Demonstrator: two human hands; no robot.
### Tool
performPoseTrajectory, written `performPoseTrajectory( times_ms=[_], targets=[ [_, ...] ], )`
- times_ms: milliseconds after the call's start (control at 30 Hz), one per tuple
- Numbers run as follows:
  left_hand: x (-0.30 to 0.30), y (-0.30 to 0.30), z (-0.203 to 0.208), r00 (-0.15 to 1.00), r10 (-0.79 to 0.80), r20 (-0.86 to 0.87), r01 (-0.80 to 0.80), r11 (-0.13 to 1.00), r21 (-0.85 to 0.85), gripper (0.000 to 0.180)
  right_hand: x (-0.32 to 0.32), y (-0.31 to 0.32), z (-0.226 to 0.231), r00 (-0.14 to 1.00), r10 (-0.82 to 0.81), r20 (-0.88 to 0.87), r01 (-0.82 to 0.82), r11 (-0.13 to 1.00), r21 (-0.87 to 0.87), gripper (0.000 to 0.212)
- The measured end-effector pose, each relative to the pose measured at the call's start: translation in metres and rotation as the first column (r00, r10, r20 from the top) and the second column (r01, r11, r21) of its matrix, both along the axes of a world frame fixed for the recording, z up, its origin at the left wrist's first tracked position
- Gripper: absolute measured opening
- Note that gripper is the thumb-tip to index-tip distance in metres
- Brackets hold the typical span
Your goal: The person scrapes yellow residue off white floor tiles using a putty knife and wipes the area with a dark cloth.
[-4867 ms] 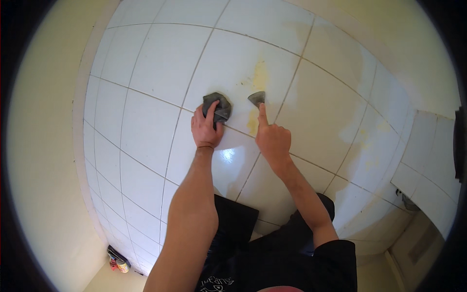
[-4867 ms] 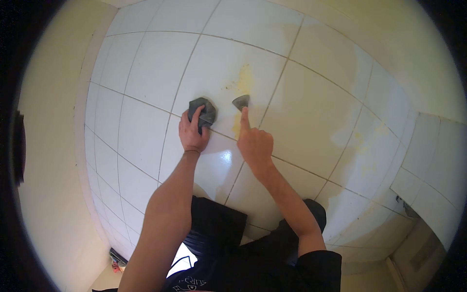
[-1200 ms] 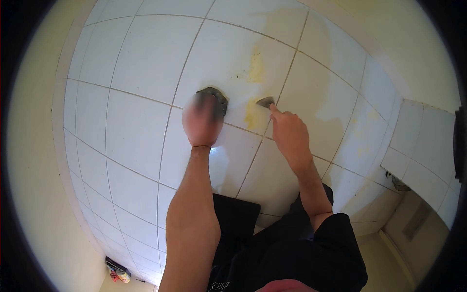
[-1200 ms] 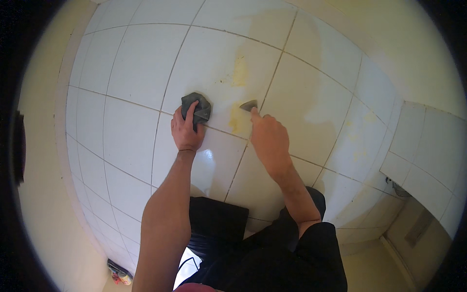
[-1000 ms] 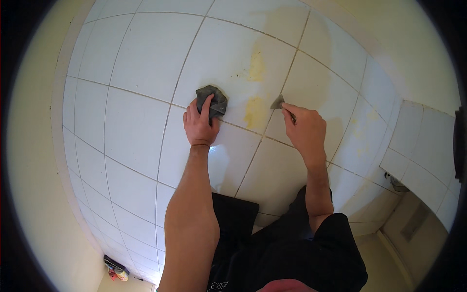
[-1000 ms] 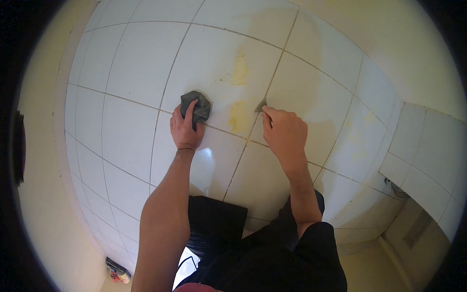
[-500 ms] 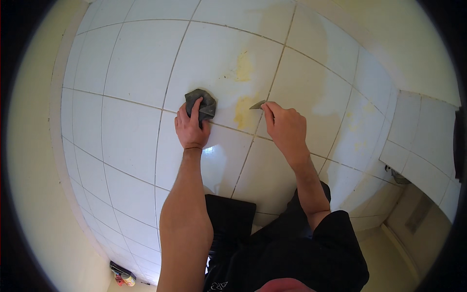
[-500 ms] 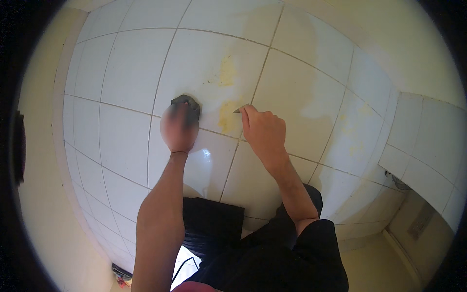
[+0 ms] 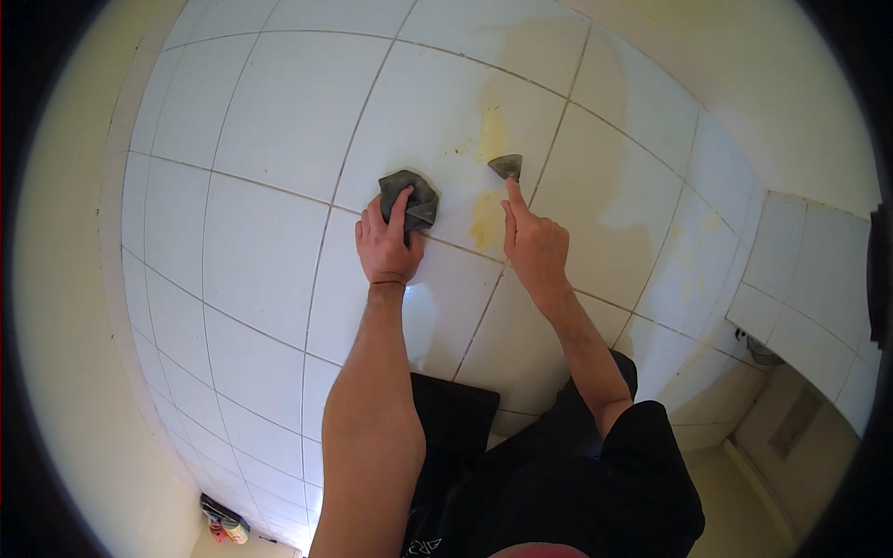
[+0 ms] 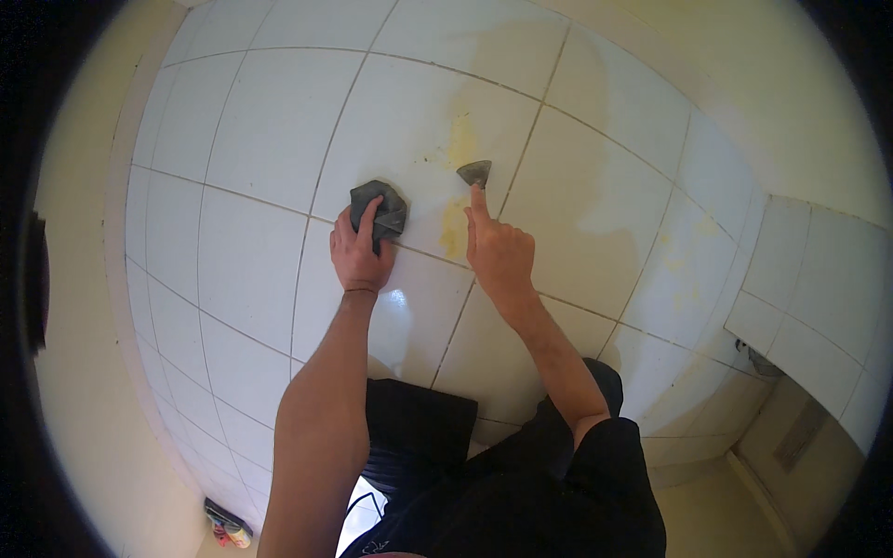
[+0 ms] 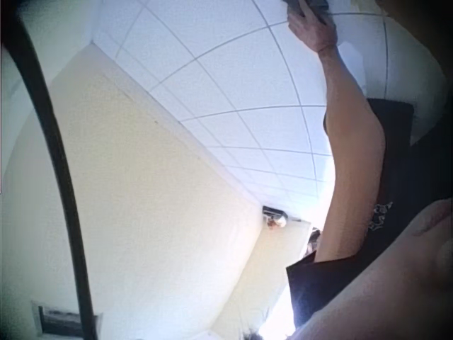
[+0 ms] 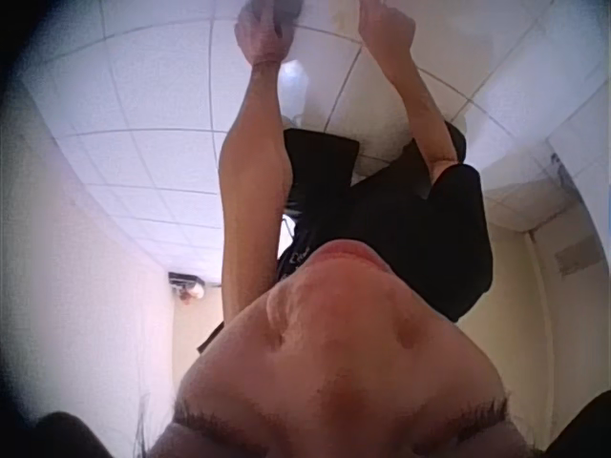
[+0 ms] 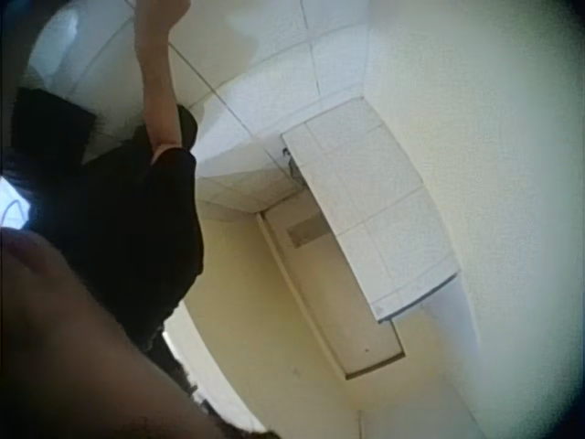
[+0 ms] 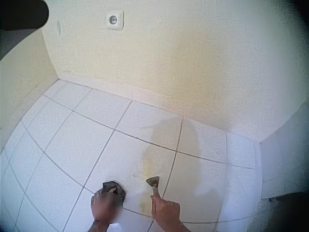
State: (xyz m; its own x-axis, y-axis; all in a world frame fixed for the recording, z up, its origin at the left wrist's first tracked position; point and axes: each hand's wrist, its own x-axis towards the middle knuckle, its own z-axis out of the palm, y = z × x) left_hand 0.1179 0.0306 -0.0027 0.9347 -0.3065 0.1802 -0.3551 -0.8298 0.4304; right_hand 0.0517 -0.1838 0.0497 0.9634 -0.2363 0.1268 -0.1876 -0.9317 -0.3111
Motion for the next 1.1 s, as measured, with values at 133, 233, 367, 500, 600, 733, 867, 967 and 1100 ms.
performPoseTrajectory(
  times_ms=[133,233,367,500,600,733,867,967,1100],
  targets=[
    [-0.003,0.003,0.002,0.999,0.017,-0.046,-0.016,1.0,0.021,0.067,0.003,0.002,0.003,1.0,0.004,-0.017,-0.004,1.0,-0.027,0.03],
    [-0.002,0.0,0.001,0.997,0.015,-0.08,-0.016,1.0,-0.007,0.068,0.007,0.003,0.004,0.999,-0.011,-0.032,0.011,1.0,-0.017,0.031],
    [-0.002,0.006,0.002,0.997,0.017,-0.072,-0.016,1.0,0.017,0.069,0.008,0.007,0.01,0.998,-0.018,-0.054,0.019,0.999,0.028,0.032],
    [-0.002,0.003,0.001,0.997,0.012,-0.08,-0.012,1.0,-0.009,0.068,0.008,0.007,0.006,0.998,-0.045,-0.031,0.046,0.999,0.01,0.031],
    [-0.003,0.0,0.006,0.995,0.024,-0.095,-0.024,1.0,0.005,0.066,0.007,0.008,0.015,0.995,-0.025,-0.101,0.035,0.994,0.102,0.03],
    [0.0,0.003,0.0,1.0,-0.002,-0.002,0.002,1.0,0.018,0.066,0.007,0.004,0.016,0.993,-0.042,-0.109,0.055,0.992,0.116,0.03],
    [-0.002,-0.003,-0.001,1.0,0.001,-0.031,-0.001,1.0,0.006,0.065,0.012,-0.007,0.01,0.987,-0.093,-0.134,0.124,0.963,0.24,0.029],
    [-0.003,0.002,0.001,0.999,0.017,-0.05,-0.017,1.0,0.012,0.066,0.014,-0.007,0.032,0.976,-0.041,-0.215,0.151,0.839,0.523,0.028],
    [-0.002,-0.001,0.001,0.998,0.021,-0.051,-0.021,1.0,0.012,0.068,0.018,-0.011,0.035,0.95,-0.099,-0.295,0.259,0.779,0.571,0.028]
  ],
)
